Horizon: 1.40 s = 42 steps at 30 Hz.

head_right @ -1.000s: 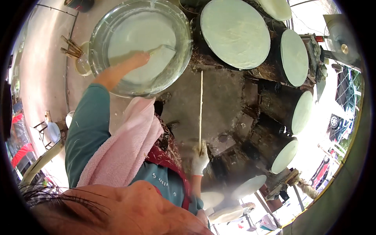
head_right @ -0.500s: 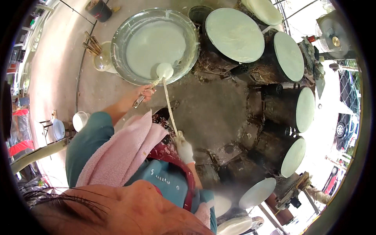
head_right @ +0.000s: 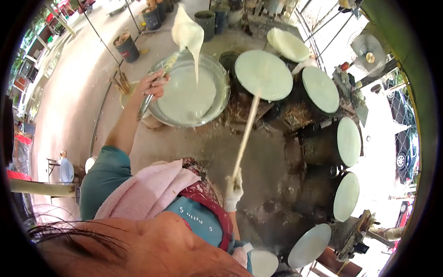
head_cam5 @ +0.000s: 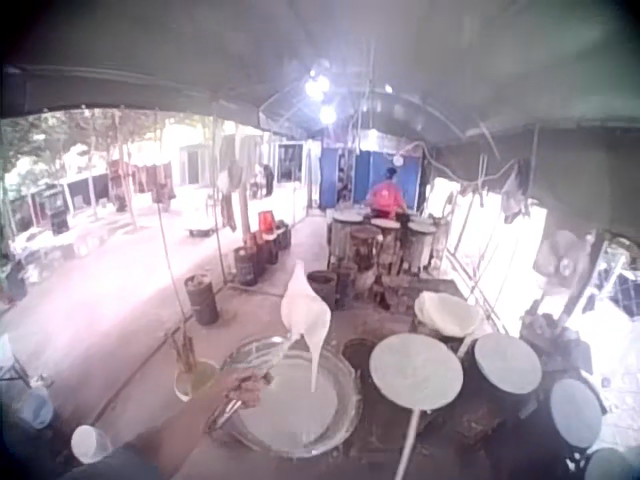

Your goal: The person spreads batter onto multiple circular heated plates using a ladle and a stick, then peels the cooked wrappers off and stacks them.

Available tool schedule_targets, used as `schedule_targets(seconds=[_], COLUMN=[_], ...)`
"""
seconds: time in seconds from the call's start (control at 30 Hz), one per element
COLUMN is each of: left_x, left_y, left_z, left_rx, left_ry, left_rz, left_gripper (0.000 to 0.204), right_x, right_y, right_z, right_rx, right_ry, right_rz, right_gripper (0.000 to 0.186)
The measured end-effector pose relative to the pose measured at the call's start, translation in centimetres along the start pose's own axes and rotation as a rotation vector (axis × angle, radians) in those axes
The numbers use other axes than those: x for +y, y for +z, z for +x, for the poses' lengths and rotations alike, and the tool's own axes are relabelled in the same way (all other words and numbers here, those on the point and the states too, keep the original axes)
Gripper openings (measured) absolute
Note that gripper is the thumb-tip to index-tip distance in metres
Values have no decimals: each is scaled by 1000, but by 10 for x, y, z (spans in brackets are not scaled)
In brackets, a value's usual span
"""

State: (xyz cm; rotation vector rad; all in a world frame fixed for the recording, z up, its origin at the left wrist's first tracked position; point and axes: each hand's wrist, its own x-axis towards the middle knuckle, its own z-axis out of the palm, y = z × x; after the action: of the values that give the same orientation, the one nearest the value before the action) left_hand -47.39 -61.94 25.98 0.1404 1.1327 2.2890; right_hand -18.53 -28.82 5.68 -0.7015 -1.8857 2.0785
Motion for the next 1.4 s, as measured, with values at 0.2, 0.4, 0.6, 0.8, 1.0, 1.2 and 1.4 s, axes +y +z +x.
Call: schedule_targets(seconds=[0.2, 0.4, 0.6, 0.8, 1.0, 1.2, 1.4], left_x=[7, -45, -115, -281, -441, -572, -703], left_y=[-42, 43, 95, 219, 421, 594, 669], left_z=[91, 107, 184, 204, 164, 115, 39], left_rx=[164, 152, -251, -597, -1047, -1379, -1462], left_ry=[-44, 1, -587, -1204, -1387, -1304, -1147], left_rz=[157, 533, 332, 330, 500, 641, 714], left_gripper=[24, 29, 30, 29, 31, 31, 27], right_x=[-20, -11, 7, 39, 36, 57, 4], right_y=[2, -41, -77, -136, -202, -274, -373], right_z=[32, 20, -29, -99, -167, -176, -143], right_rx=[223, 549, 871, 1206, 1574, 1828, 2028], right_ry=[169, 92, 129, 137, 250, 57, 60], right_rz=[246, 106, 148, 229, 578, 708, 174], right_gripper=[55, 45, 35, 34, 42, 47, 44])
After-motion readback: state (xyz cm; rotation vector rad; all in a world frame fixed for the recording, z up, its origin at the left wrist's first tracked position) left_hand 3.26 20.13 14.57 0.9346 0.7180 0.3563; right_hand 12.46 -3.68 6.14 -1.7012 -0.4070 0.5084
